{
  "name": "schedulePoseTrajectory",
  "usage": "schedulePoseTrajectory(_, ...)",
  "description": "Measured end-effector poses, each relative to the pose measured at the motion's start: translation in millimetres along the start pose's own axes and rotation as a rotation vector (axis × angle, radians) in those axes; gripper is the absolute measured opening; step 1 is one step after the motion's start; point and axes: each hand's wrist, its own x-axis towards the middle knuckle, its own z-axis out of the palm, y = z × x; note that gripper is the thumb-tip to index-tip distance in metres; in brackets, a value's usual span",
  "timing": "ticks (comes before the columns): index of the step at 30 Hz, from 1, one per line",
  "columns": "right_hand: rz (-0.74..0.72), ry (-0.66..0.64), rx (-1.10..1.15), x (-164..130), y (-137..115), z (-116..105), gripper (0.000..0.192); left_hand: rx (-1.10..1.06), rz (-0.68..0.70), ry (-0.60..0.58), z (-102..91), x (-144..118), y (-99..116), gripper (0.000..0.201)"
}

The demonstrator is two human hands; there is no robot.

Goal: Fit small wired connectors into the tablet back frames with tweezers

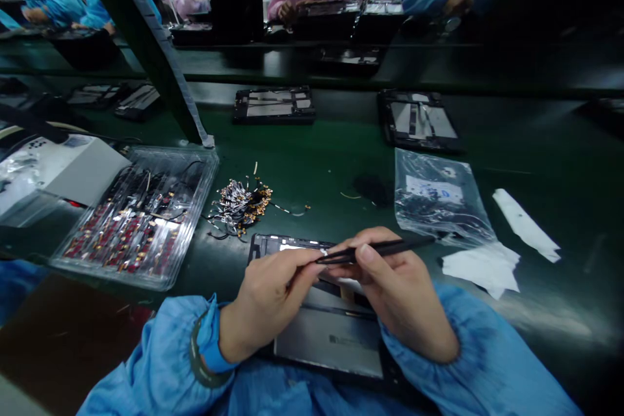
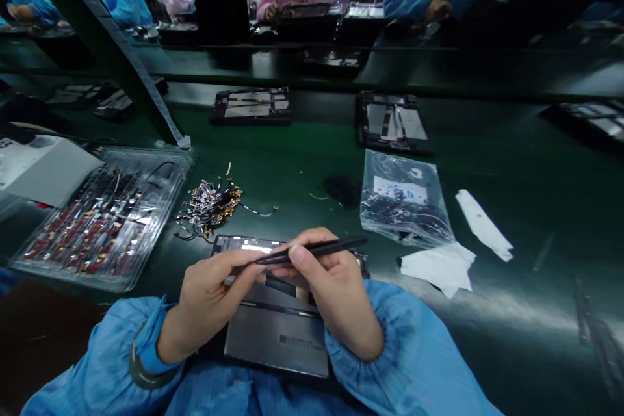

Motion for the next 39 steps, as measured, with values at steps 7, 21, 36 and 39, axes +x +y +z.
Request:
schedulePoseTrajectory(7,0.024,0.030,0.035,0,2,2,0.028,-0.020,0.004,-0.003,-1.1,-1,-1,0.011)
schedulePoseTrajectory(21,0.372,-0.081,0.253,9,3,-4,0.030,-0.800,-0.730,-0.208,3.1,7,12,0.012)
schedulePoseTrajectory(36,0.204,0.170,0.061,19,-4,-17,0.042,-0.310,-0.611,-0.088,-20.7,-5,-20,0.020)
schedulePoseTrajectory(39,0.088,0.261,-0.107,21,-1,-25,0.045,-0.327,-0.683,-0.055,-33.0,-10,-31,0.016)
